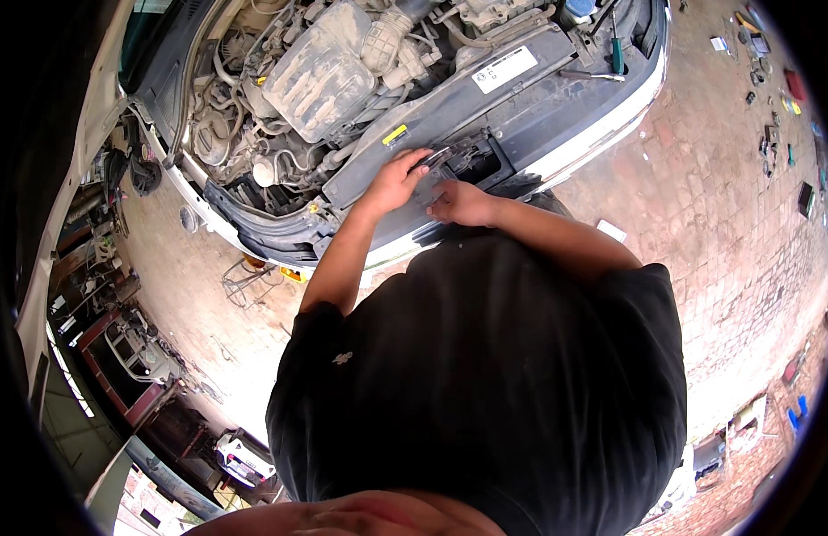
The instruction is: The person works on a car engine with the hood open, using pliers to manipulate a hose or clamp and a screwdriver to loosen bolts on the engine cover. The person also uses a yellow plastic pry tool to lift a plastic engine cover component.
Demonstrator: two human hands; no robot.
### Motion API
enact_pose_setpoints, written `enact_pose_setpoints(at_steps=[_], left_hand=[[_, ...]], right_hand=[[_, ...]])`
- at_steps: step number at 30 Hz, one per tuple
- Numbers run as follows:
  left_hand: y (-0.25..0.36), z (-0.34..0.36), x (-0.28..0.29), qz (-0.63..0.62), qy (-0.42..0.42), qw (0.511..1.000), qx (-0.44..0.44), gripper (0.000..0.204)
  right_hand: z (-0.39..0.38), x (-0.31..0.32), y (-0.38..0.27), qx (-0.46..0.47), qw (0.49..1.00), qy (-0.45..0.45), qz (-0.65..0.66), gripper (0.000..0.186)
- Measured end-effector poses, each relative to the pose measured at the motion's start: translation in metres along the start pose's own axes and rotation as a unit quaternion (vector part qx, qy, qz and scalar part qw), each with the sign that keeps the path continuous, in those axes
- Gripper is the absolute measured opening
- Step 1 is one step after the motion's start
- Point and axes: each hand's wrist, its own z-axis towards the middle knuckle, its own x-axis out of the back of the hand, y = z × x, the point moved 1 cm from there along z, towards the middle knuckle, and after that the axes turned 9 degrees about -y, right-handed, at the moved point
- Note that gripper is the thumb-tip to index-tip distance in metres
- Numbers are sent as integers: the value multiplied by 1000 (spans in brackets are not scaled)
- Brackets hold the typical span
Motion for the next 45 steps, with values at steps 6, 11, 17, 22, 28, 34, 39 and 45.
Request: enact_pose_setpoints(at_steps=[6,11,17,22,28,34,39,45], left_hand=[[-22,3,-21,196,135,968,-76,33],[1,6,-36,299,279,912,-40,43],[8,13,-48,321,293,900,-7,49],[73,52,-60,297,351,888,-12,45],[171,172,-127,218,240,942,-80,43],[262,250,-171,253,138,952,-101,66],[279,229,-166,192,160,965,-72,76],[267,161,-103,85,233,969,-23,58]], right_hand=[[-74,16,6,-13,985,125,-118,36],[-145,44,6,-35,955,289,-64,33],[-188,136,13,53,880,393,-261,31],[-184,236,-43,169,740,485,-435,32],[-150,352,-62,14,774,519,-362,52],[-170,375,-77,22,840,416,-348,37],[-202,327,-78,-16,975,207,84,21],[-192,249,-151,-35,995,85,46,23]])
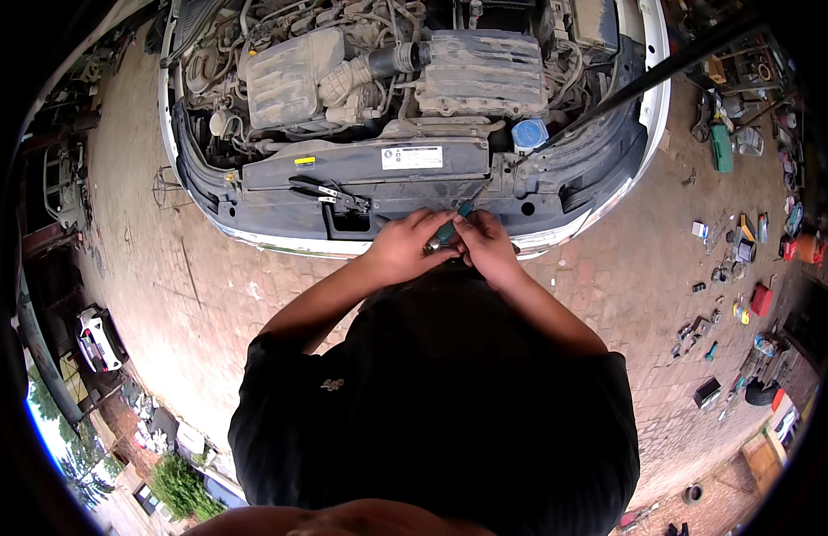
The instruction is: The person works on a car engine with the hood open, using pliers to manipulate a hose or clamp and a screwdriver to loosen bolts on the engine cover. The person also uses a yellow plastic pry tool to lift a plastic engine cover component.
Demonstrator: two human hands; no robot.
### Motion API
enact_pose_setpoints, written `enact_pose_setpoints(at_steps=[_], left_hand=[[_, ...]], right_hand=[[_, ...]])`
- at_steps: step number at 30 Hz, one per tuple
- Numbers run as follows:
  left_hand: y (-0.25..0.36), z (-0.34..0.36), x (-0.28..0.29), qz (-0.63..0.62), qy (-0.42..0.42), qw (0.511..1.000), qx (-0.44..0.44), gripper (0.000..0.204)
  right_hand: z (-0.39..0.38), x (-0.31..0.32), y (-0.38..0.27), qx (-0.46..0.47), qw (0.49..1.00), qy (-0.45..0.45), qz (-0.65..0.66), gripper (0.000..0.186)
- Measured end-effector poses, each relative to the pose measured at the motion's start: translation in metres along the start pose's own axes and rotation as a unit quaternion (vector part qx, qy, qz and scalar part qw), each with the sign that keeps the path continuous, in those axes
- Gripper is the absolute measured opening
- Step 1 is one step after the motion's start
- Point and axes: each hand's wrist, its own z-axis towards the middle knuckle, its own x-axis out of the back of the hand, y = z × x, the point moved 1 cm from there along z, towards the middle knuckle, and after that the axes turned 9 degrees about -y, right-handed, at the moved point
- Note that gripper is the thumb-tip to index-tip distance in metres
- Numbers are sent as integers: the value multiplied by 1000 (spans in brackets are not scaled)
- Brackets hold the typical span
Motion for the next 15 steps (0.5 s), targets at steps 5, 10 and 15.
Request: enact_pose_setpoints(at_steps=[5,10,15], left_hand=[[-28,11,96,-196,99,968,119,27],[-70,52,194,-195,199,953,121,23],[-119,121,259,-74,187,975,98,26]], right_hand=[[36,-38,-50,202,945,5,-258,17],[114,-66,-108,346,884,99,-298,19],[217,-50,-155,366,880,183,-240,16]])
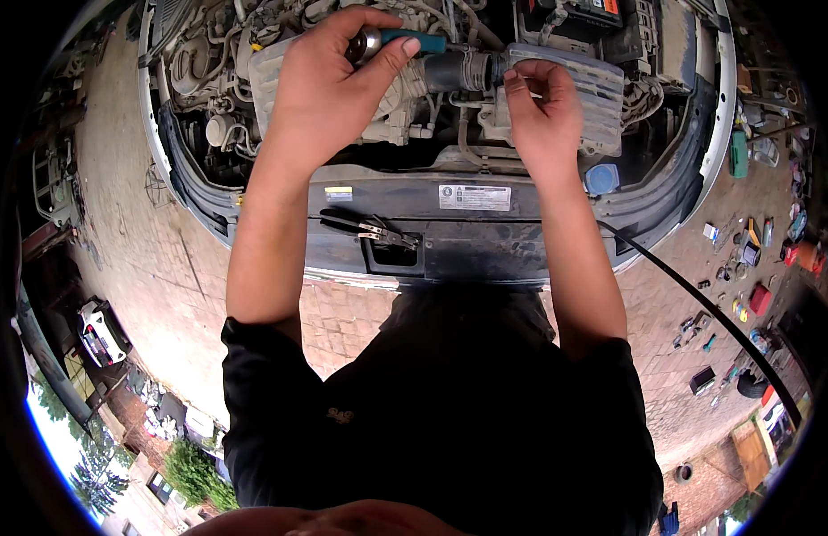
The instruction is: The person works on a car engine with the hood open, using pliers to manipulate a hose or clamp and a screwdriver to loosen bolts on the engine cover. The person also uses a yellow plastic pry tool to lift a plastic engine cover component.
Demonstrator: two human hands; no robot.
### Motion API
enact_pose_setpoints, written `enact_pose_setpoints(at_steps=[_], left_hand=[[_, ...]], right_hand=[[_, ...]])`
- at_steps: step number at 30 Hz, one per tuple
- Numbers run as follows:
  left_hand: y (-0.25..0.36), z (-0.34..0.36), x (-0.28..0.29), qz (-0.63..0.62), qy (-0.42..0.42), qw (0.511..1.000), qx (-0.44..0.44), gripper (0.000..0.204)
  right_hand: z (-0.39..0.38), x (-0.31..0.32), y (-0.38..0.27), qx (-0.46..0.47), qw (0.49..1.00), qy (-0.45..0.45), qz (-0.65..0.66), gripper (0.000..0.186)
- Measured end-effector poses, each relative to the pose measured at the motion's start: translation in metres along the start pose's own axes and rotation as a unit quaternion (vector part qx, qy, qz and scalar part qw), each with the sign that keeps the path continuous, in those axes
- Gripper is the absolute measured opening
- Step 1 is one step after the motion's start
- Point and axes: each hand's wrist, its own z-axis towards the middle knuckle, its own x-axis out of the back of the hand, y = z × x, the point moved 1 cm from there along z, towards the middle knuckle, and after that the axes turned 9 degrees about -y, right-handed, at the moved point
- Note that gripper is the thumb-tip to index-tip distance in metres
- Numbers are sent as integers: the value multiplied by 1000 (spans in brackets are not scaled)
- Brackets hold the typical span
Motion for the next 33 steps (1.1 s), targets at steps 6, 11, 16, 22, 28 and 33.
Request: enact_pose_setpoints(at_steps=[6,11,16,22,28,33], left_hand=[[-15,78,12,26,-97,994,39,24],[-62,116,-14,67,-122,990,-8,29],[-84,137,-34,50,-180,982,-11,24],[-97,152,-45,30,-228,973,-25,22],[-98,164,-58,37,-259,965,-24,23],[-95,167,-67,42,-279,959,-15,23]], right_hand=[[97,-13,33,-37,994,94,51,12],[183,-28,47,-58,997,39,30,12],[216,-29,55,-24,992,-105,-63,9],[204,-8,65,62,955,-249,-148,10],[196,10,85,79,947,-260,-174,12],[196,12,79,62,954,-239,-172,12]])
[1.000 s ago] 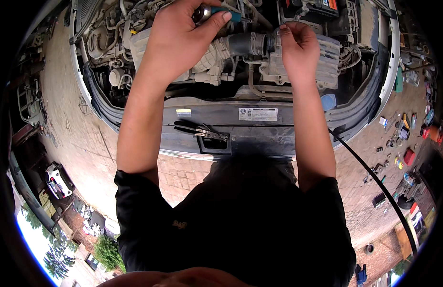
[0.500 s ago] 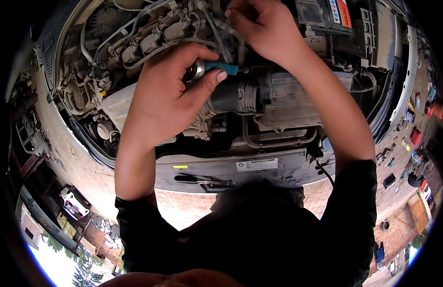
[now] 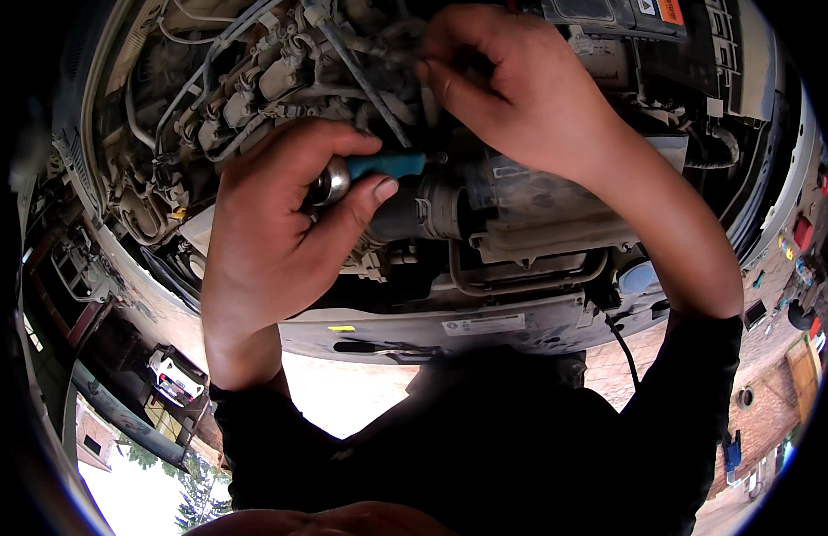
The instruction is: The person works on a car engine with the hood open, using pliers to manipulate a hose or clamp and a screwdriver to loosen bolts on the engine cover. The person also uses a yellow plastic pry tool to lift a plastic engine cover component.
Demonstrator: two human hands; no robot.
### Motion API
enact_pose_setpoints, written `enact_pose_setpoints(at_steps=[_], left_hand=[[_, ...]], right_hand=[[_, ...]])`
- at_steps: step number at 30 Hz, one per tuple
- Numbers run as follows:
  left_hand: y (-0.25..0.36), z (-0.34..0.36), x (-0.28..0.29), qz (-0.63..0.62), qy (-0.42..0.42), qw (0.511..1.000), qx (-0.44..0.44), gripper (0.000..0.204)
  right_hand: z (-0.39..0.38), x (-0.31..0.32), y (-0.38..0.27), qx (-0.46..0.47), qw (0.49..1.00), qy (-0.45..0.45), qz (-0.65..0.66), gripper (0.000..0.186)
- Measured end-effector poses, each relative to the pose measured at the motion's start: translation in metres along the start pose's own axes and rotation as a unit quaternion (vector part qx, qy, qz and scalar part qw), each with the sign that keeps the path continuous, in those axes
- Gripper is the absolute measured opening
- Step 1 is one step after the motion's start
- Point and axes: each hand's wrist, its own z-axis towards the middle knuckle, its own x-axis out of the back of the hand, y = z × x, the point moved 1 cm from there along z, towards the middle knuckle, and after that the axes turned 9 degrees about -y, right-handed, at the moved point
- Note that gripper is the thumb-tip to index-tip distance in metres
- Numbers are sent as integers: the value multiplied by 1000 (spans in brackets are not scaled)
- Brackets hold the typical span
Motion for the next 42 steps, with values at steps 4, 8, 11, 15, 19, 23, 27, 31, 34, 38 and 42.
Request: enact_pose_setpoints(at_steps=[4,8,11,15,19,23,27,31,34,38,42], left_hand=[[4,-2,-5,12,-6,1000,23,23],[5,-5,-11,25,0,999,23,24],[8,-5,-12,34,5,999,23,23],[13,-7,-22,55,36,997,32,24],[22,-9,-25,93,42,993,57,24],[28,-9,-25,132,29,988,71,24],[27,-11,-26,138,38,986,87,25],[41,-9,-30,166,-28,985,36,25],[53,-12,-38,192,-129,972,-37,23],[43,11,-36,134,-196,971,6,20],[35,25,-34,-80,-205,956,192,19]], right_hand=[[0,6,-4,17,999,39,11,10],[7,15,-17,29,994,60,81,7],[10,19,-23,44,991,81,95,7],[14,23,-46,3,982,87,166,8],[16,28,-67,6,955,131,267,4],[15,21,-77,65,910,239,333,2],[-13,19,-74,59,889,296,344,9],[-45,3,-86,-5,885,340,318,13],[-65,-2,-102,-116,910,323,233,18],[-93,-14,-110,-250,939,200,122,36],[-92,-18,-119,-364,884,90,278,65]])
